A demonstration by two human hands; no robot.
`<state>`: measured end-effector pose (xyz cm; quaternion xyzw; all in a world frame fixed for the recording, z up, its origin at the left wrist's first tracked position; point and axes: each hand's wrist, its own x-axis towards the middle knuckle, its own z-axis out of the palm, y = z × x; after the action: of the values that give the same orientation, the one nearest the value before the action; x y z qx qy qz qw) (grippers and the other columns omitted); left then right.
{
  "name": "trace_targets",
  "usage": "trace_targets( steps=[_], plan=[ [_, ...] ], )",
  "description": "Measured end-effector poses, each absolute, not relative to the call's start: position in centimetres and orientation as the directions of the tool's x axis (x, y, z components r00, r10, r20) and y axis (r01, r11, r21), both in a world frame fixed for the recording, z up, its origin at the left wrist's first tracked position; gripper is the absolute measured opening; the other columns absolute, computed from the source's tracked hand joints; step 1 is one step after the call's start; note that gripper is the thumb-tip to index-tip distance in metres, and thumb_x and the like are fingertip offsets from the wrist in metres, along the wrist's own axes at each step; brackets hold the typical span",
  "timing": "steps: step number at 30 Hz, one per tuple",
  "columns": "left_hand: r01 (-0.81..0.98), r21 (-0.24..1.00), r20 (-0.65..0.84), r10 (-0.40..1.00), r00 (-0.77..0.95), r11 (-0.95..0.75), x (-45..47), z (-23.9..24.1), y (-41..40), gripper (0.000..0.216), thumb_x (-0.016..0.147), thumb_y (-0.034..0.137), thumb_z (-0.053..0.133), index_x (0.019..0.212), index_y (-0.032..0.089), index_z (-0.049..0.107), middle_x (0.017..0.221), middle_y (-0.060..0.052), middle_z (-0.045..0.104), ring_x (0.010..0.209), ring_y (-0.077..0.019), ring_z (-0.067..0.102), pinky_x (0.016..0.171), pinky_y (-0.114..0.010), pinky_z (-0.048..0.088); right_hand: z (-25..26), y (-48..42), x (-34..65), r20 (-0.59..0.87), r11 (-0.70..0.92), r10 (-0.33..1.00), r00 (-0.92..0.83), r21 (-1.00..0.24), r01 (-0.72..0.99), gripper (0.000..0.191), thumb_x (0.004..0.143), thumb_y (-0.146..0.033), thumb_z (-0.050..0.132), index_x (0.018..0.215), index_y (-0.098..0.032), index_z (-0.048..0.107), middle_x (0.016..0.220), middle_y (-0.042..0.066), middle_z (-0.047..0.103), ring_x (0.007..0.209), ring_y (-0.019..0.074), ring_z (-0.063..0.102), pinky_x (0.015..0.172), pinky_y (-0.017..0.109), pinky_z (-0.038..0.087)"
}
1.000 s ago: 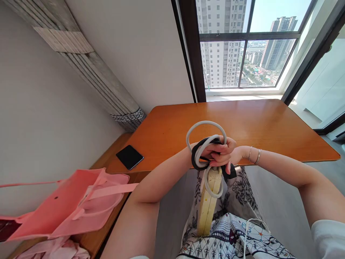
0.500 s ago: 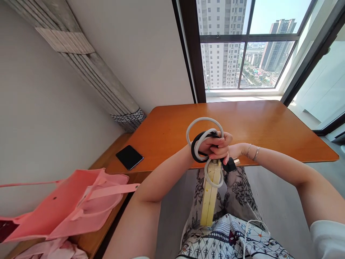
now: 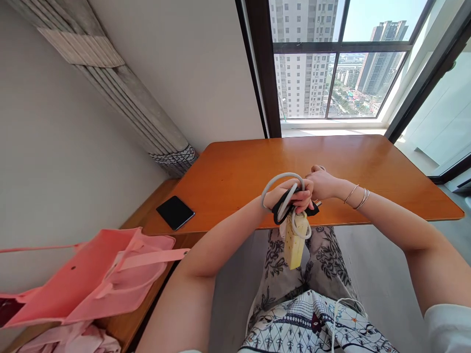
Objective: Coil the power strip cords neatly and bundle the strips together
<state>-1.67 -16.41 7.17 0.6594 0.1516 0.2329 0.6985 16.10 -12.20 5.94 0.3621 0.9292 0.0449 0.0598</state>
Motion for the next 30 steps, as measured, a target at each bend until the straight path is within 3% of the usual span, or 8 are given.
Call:
trace_targets(
  steps=[4,9,14,17,21,23,26,30],
  plan=[
    [-0.198,0.976,0.202,0.72,0.664,-0.09,-1.6,6.6,-15.7,0.051,0.077,0.062,0.076,0.071,0.02,0.047,0.048,0.009,0.038,0.045,-0.0101,0.051,0.052,-0.026,0.043,7.8,-11.9,17.0,0.029,0.647,0.734,-0.678,0.273,0.712,0.018,0.082,-0.027,0.064,0.092,-0.018,0.076,0.084,0.01,0.077,0.083,0.0269,0.07,0.115,0.058,0.017],
    [-0.184,0.976,0.202,0.789,0.58,-0.115,-1.3,8.1,-15.3,0.048,0.08,0.056,0.076,0.072,0.021,0.045,0.049,0.008,0.039,0.043,-0.0097,0.049,0.047,-0.025,0.041,10.0,-11.9,17.7,0.284,0.496,0.746,-0.603,0.368,0.787,0.025,0.085,-0.021,0.058,0.104,-0.018,0.074,0.096,0.012,0.075,0.098,0.0302,0.064,0.109,0.059,0.027],
    [-0.201,0.965,0.241,0.863,0.444,-0.166,-0.3,8.1,-14.8,0.045,0.086,0.058,0.069,0.074,0.022,0.045,0.049,0.008,0.041,0.045,-0.0112,0.052,0.048,-0.025,0.042,10.6,-12.1,18.4,0.474,0.401,0.646,-0.598,0.455,0.795,0.028,0.09,-0.016,0.048,0.099,-0.023,0.073,0.085,0.007,0.069,0.099,0.0291,0.059,0.115,0.062,0.022],
    [-0.187,0.927,0.365,0.892,0.268,-0.324,0.8,7.0,-13.8,0.042,0.089,0.059,0.066,0.078,0.023,0.047,0.057,0.007,0.047,0.051,-0.0116,0.054,0.054,-0.027,0.047,10.5,-12.5,18.6,0.583,0.396,0.598,-0.55,0.382,0.835,0.026,0.095,-0.02,0.046,0.102,-0.026,0.071,0.084,0.007,0.066,0.101,0.0291,0.056,0.115,0.06,0.025],
    [-0.097,0.728,0.679,0.733,-0.034,-0.679,1.6,6.4,-12.5,0.04,0.084,0.061,0.071,0.089,0.024,0.057,0.097,-0.003,0.064,0.102,-0.0204,0.066,0.094,-0.038,0.052,10.7,-13.3,18.4,0.666,0.443,0.584,-0.464,0.217,0.87,0.023,0.099,-0.028,0.045,0.109,-0.031,0.066,0.086,0.004,0.063,0.102,0.0267,0.055,0.115,0.058,0.029],
    [-0.103,0.715,0.696,0.718,0.012,-0.692,1.9,6.6,-12.4,0.033,0.088,0.054,0.068,0.101,0.026,0.057,0.109,-0.004,0.065,0.115,-0.0223,0.063,0.102,-0.04,0.049,10.9,-13.7,18.1,0.684,0.494,0.59,-0.43,0.115,0.862,0.024,0.102,-0.031,0.042,0.109,-0.031,0.064,0.085,0.004,0.061,0.103,0.0262,0.055,0.116,0.058,0.029],
    [-0.085,0.822,0.568,0.798,0.201,-0.563,2.1,7.1,-12.6,0.016,0.095,0.036,0.058,0.107,0.027,0.056,0.091,-0.001,0.067,0.089,-0.0184,0.065,0.087,-0.035,0.052,11.2,-14.0,17.6,0.678,0.546,0.621,-0.392,-0.016,0.837,0.03,0.105,-0.03,0.035,0.109,-0.032,0.064,0.085,0.005,0.061,0.107,0.0264,0.057,0.12,0.06,0.026],
    [-0.069,0.919,0.394,0.906,0.155,-0.388,2.3,7.8,-12.2,0.004,0.092,0.024,0.057,0.096,0.024,0.056,0.075,0.002,0.063,0.069,-0.0147,0.056,0.072,-0.031,0.047,11.3,-15.5,17.6,0.671,0.557,0.644,-0.367,-0.082,0.826,0.031,0.1,-0.031,0.047,0.128,-0.037,0.059,0.112,0.006,0.066,0.132,0.0328,0.049,0.122,0.07,0.016]
  ],
)
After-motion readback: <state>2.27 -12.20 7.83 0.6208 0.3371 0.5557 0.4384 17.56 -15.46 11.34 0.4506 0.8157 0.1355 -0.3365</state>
